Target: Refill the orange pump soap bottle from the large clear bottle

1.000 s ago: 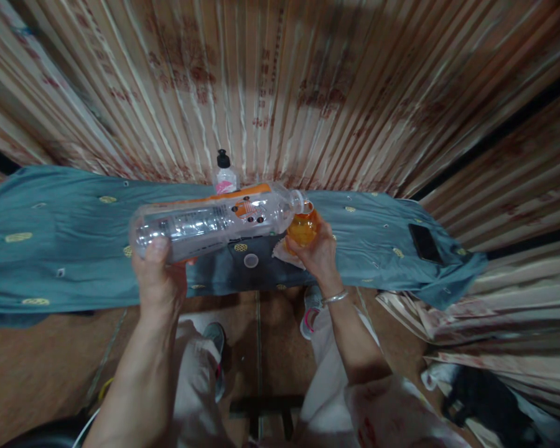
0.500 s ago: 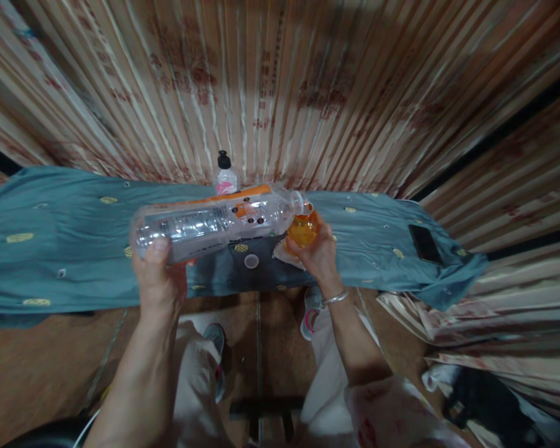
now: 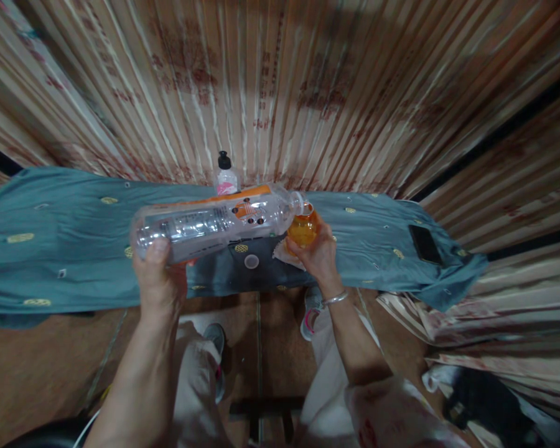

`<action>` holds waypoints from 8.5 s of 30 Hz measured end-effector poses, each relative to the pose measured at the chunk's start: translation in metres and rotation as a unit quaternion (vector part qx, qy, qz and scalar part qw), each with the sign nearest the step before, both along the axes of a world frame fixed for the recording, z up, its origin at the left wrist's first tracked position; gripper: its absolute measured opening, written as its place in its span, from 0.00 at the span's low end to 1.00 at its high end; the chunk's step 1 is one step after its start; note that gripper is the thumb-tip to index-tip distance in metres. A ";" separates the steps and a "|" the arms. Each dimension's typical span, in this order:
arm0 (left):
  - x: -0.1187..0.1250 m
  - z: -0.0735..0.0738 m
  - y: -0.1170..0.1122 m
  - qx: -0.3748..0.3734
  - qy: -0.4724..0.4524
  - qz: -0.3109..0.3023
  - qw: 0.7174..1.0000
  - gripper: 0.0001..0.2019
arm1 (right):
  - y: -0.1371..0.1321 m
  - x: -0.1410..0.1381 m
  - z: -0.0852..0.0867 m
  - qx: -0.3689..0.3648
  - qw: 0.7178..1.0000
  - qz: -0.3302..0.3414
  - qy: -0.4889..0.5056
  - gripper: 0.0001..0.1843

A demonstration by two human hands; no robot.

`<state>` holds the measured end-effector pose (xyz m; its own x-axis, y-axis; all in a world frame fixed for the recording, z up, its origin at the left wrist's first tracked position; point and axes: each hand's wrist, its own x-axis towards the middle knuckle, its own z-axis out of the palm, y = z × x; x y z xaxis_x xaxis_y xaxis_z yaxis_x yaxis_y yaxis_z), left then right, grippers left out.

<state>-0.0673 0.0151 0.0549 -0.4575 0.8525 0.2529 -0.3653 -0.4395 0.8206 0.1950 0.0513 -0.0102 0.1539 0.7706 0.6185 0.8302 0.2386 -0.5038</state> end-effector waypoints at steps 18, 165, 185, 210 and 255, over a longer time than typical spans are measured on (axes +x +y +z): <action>0.001 0.000 0.000 0.017 0.015 -0.005 1.000 0.33 | 0.000 0.000 0.000 0.002 1.000 0.001 0.003 0.42; -0.001 0.000 -0.001 0.005 0.008 0.010 1.000 0.29 | -0.003 0.000 0.000 -0.002 1.000 0.007 -0.005 0.43; 0.001 0.002 -0.002 0.003 0.011 0.006 1.000 0.34 | -0.003 0.001 -0.003 0.000 1.000 0.005 0.007 0.42; 0.002 0.004 -0.003 0.015 0.017 0.002 1.000 0.32 | -0.002 0.002 -0.005 0.000 1.000 0.005 0.006 0.43; -0.001 0.000 -0.001 0.005 0.017 0.005 1.000 0.32 | -0.003 -0.001 -0.002 0.004 1.000 0.002 0.012 0.43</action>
<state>-0.0686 0.0137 0.0544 -0.4563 0.8458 0.2765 -0.3334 -0.4507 0.8281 0.1939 0.0483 -0.0122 0.1652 0.7661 0.6211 0.8172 0.2462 -0.5211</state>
